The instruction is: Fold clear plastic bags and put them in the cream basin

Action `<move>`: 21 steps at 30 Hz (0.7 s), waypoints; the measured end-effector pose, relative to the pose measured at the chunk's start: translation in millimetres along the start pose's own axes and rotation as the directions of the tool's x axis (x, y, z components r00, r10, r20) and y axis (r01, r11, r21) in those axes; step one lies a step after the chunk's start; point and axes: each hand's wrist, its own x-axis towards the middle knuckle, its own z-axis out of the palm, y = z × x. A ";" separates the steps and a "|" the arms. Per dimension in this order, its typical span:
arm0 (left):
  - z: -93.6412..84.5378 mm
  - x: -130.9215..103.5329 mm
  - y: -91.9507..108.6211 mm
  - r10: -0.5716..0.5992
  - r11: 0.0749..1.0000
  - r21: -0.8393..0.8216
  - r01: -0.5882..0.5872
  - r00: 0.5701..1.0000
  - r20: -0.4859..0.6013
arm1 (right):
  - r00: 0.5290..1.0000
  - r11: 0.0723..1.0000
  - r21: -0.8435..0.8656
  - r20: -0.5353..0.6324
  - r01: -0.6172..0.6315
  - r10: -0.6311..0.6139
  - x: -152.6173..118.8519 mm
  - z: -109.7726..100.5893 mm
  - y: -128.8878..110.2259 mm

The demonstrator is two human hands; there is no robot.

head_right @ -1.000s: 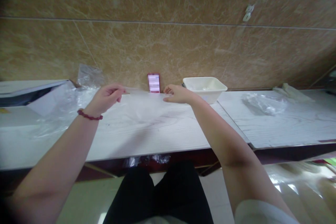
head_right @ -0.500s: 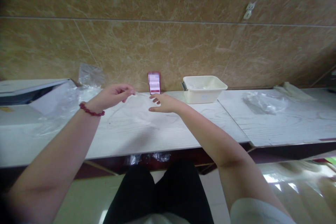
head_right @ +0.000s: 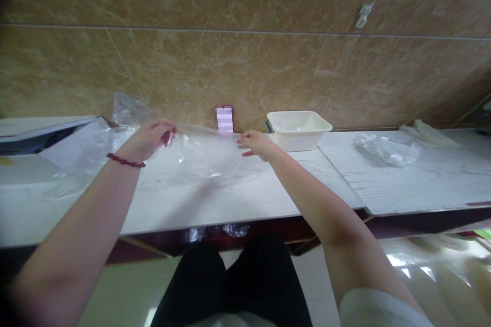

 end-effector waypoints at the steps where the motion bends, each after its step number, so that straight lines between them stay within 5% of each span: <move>1: -1.0 3.0 -4.4 -0.065 0.996 0.062 0.068 0.997 -0.043 | 0.999 0.999 -0.018 -0.038 0.038 -0.039 1.7 -0.5 -2.5; 3: -0.2 4.4 -7.7 -0.103 0.962 0.232 0.144 0.978 -0.180 | 0.987 0.981 -0.147 -0.081 0.129 -0.142 4.4 -1.8 -10.1; 5: 7.4 -0.8 -2.7 0.031 0.927 0.371 0.061 0.971 -0.238 | 0.965 0.923 -0.317 -0.067 0.221 -0.254 5.1 -1.4 -21.7; 10: 53.2 -18.2 25.0 0.294 0.878 0.356 -0.320 0.947 0.126 | 0.901 0.736 -0.561 0.040 0.379 -0.433 -2.4 15.6 -59.0; 12: 70.4 -15.9 29.2 0.323 0.868 0.355 -0.348 0.937 0.129 | 0.881 0.679 -0.605 0.085 0.416 -0.465 -5.0 24.1 -69.9; 15: 81.8 -2.9 26.3 0.278 0.890 0.348 -0.294 0.956 0.095 | 0.881 0.662 -0.623 0.099 0.418 -0.463 -2.1 29.0 -74.5; 21: 71.4 18.2 22.0 -0.008 0.993 0.117 -0.006 0.993 0.118 | 0.961 0.876 -0.428 -0.055 0.221 -0.270 25.0 14.3 -46.6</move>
